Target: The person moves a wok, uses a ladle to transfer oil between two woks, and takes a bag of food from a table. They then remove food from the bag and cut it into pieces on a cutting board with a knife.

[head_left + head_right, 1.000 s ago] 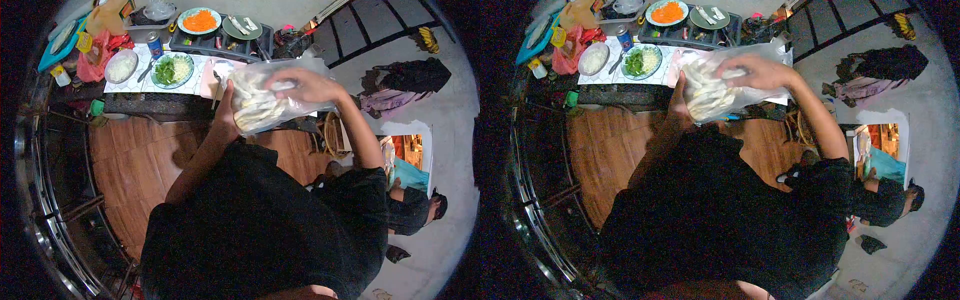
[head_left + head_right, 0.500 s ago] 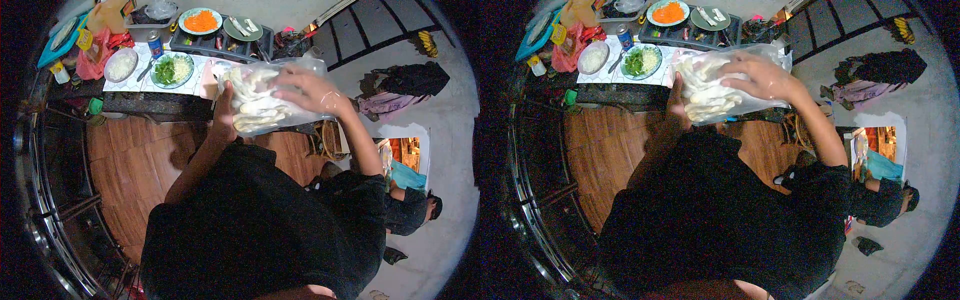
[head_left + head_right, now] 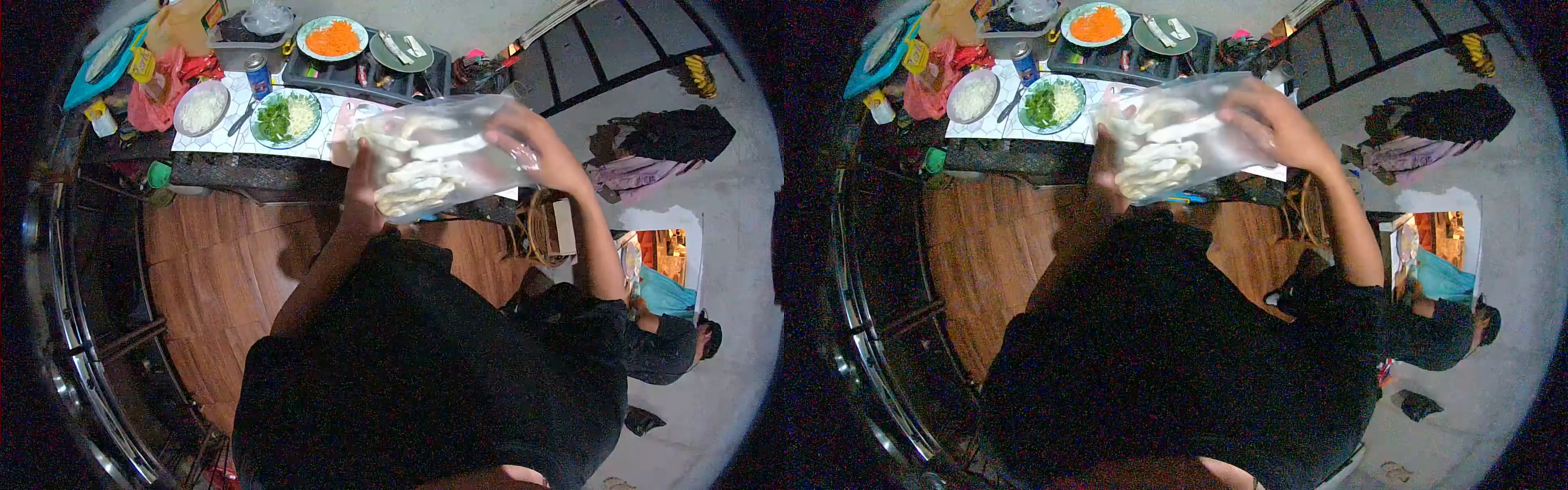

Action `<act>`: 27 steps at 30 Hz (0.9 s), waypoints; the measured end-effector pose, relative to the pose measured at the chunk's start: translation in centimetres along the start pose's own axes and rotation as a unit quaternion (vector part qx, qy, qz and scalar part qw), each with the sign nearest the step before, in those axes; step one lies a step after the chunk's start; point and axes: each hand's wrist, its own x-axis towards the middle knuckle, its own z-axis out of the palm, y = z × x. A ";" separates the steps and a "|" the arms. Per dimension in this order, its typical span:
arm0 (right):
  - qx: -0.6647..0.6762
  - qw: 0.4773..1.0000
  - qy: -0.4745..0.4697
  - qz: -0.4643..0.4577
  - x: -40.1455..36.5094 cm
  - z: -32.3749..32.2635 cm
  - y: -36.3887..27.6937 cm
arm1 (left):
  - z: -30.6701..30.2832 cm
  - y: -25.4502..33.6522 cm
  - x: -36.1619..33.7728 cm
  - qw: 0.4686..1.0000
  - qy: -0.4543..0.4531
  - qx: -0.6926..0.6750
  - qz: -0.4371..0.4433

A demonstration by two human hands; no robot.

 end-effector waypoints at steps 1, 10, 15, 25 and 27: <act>-0.001 1.000 0.002 0.001 -0.4 -0.3 -0.1 | 0.6 0.6 -0.4 0.999 -0.014 -0.028 -0.015; -0.009 0.962 0.264 0.065 -3.3 -4.8 -7.7 | -0.8 3.3 -0.2 0.990 0.045 -0.091 -0.094; 0.178 0.887 0.414 -0.101 -2.8 -1.5 -11.0 | -1.1 4.4 0.1 0.991 0.083 -0.082 -0.066; 0.263 0.885 0.373 -0.090 -2.4 -1.2 -11.5 | -0.2 4.8 0.5 0.989 -0.017 -0.145 -0.010; 0.291 0.867 0.398 -0.070 -2.4 -0.8 -11.3 | -0.1 4.9 0.3 0.997 0.033 -0.070 -0.008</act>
